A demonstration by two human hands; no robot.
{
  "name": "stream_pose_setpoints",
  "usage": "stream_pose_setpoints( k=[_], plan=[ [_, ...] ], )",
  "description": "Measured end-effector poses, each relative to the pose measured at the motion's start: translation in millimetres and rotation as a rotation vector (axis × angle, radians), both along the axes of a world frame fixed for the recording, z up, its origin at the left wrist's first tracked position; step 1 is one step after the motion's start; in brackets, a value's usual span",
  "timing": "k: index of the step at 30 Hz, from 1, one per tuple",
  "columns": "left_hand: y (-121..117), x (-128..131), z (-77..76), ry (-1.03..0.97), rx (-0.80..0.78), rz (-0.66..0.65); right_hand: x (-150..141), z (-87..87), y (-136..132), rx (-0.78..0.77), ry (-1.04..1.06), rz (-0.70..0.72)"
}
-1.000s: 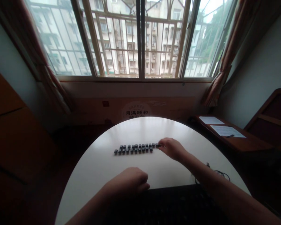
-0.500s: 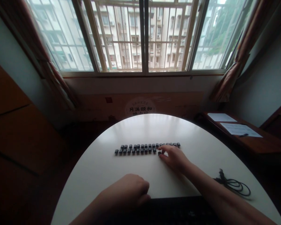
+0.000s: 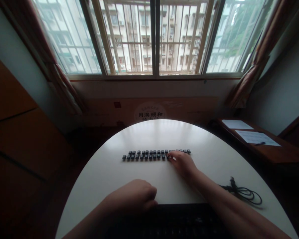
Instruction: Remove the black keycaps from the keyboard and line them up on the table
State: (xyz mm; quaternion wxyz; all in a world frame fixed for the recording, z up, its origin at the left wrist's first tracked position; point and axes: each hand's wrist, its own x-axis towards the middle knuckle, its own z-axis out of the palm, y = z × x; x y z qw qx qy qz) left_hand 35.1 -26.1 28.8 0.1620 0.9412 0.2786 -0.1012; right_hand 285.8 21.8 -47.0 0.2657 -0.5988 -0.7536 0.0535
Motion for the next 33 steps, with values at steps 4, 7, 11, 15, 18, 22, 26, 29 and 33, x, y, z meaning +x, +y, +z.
stream_pose_setpoints(
  k=[4, 7, 11, 15, 18, 22, 26, 29, 33],
  plan=[
    [0, 0, 1.6, 0.014, -0.014, 0.002, -3, -0.7, 0, 0.010, -0.023, -0.026],
    [0, 1, 3.0, 0.021, -0.001, 0.000, -4, -1.8, 0, 0.016, -0.038, -0.037],
    [-1, 1, 4.4, 0.025, -0.004, 0.016, -6, -0.9, 0, 0.019, -0.054, -0.040],
    [-1, 1, 5.8, 0.022, -0.020, 0.017, -7, 2.0, -1, 0.017, -0.066, -0.042],
    [-1, 1, 7.2, 0.029, -0.035, 0.023, -8, 3.3, -2, 0.009, -0.074, -0.045],
    [-1, 2, 8.5, 0.031, -0.053, 0.038, -6, 2.3, -2, 0.016, -0.075, -0.047],
    [-1, 1, 7.9, 0.028, -0.056, 0.039, -5, 0.8, -3, 0.035, -0.054, -0.047],
    [-2, 1, 7.5, 0.026, -0.042, 0.039, -7, 1.9, -5, 0.030, -0.062, 0.001],
    [-2, 1, 8.7, 0.013, -0.033, 0.034, -11, 5.3, -8, -0.008, -0.138, 0.036]
  ],
)
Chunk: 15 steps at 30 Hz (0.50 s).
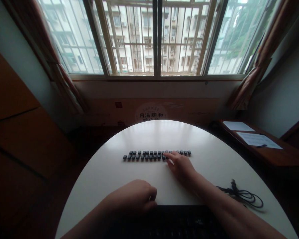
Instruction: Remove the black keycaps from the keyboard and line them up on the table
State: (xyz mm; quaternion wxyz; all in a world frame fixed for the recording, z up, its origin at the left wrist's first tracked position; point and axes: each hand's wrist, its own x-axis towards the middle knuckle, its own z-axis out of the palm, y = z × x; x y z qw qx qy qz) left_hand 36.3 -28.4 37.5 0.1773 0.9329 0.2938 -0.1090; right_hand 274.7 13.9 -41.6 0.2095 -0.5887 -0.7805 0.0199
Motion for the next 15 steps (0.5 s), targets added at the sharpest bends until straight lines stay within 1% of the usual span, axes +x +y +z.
stream_pose_setpoints(
  k=[6, 15],
  plan=[
    [-0.1, -1.1, -0.4, -0.004, -0.009, 0.004, -2.1, 0.9, -0.8, -0.052, -0.052, 0.003],
    [-0.4, -1.0, 0.6, 0.012, -0.012, 0.007, -1.4, 1.2, -2.1, -0.036, -0.107, 0.008]
  ],
)
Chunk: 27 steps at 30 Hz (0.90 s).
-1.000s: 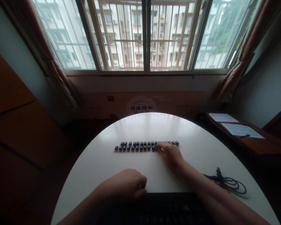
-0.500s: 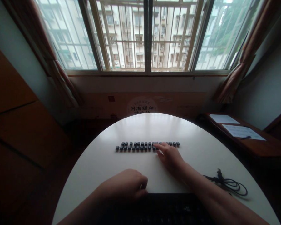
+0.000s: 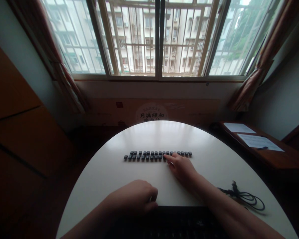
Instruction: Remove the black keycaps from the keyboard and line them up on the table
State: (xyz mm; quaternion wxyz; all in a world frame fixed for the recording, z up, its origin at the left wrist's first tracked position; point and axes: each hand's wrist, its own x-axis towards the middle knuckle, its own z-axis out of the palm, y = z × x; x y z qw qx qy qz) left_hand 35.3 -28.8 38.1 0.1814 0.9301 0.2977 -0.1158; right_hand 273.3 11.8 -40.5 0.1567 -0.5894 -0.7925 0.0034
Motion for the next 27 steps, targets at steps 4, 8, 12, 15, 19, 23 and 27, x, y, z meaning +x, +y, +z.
stream_pose_setpoints(
  k=[4, 8, 12, 15, 19, 23, 27],
  plan=[
    [0.0, 0.2, 0.4, 0.002, -0.004, -0.004, 0.1, 0.9, -0.6, 0.030, 0.003, 0.008],
    [-0.3, -0.2, 0.0, -0.009, 0.004, -0.006, 0.2, 1.5, -0.7, 0.041, 0.025, 0.033],
    [-0.6, -0.9, 0.6, -0.001, -0.008, 0.003, 0.2, 0.9, -0.9, 0.026, 0.023, 0.036],
    [-0.6, -1.1, 0.6, -0.006, -0.006, 0.004, -0.3, 1.0, -1.4, 0.007, 0.029, 0.033],
    [-0.4, -0.7, 0.1, -0.007, 0.004, -0.001, -1.5, 1.5, -1.6, -0.014, 0.002, 0.033],
    [-0.2, -0.9, -0.7, -0.020, -0.001, 0.003, -3.0, 1.6, -2.6, -0.010, -0.028, 0.039],
    [-0.1, -1.2, -2.0, -0.043, 0.002, 0.002, -4.1, 2.0, -3.8, -0.003, -0.044, 0.059]
  ],
)
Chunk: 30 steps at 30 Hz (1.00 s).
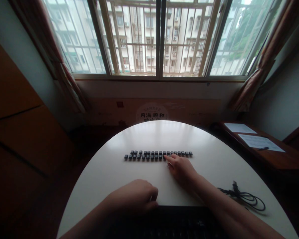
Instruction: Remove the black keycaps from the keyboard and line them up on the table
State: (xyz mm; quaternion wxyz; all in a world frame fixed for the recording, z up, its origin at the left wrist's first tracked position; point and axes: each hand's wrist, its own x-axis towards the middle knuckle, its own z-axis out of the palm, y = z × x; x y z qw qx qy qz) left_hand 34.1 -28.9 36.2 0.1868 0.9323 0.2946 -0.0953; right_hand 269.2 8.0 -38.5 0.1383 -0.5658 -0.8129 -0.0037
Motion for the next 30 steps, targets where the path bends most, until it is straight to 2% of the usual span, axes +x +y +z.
stream_pose_setpoints(
  k=[13, 19, 30],
  plan=[
    [-0.2, 0.8, 2.0, 0.033, 0.001, -0.007, 5.7, 2.6, 1.9, 0.087, 0.048, -0.131],
    [-0.5, 1.3, 3.3, 0.039, -0.007, -0.002, 3.9, 5.2, 1.1, 0.048, 0.027, -0.114],
    [0.0, 1.5, 2.6, 0.031, -0.016, -0.004, 2.5, 5.2, 0.3, 0.083, -0.034, -0.117]
  ],
)
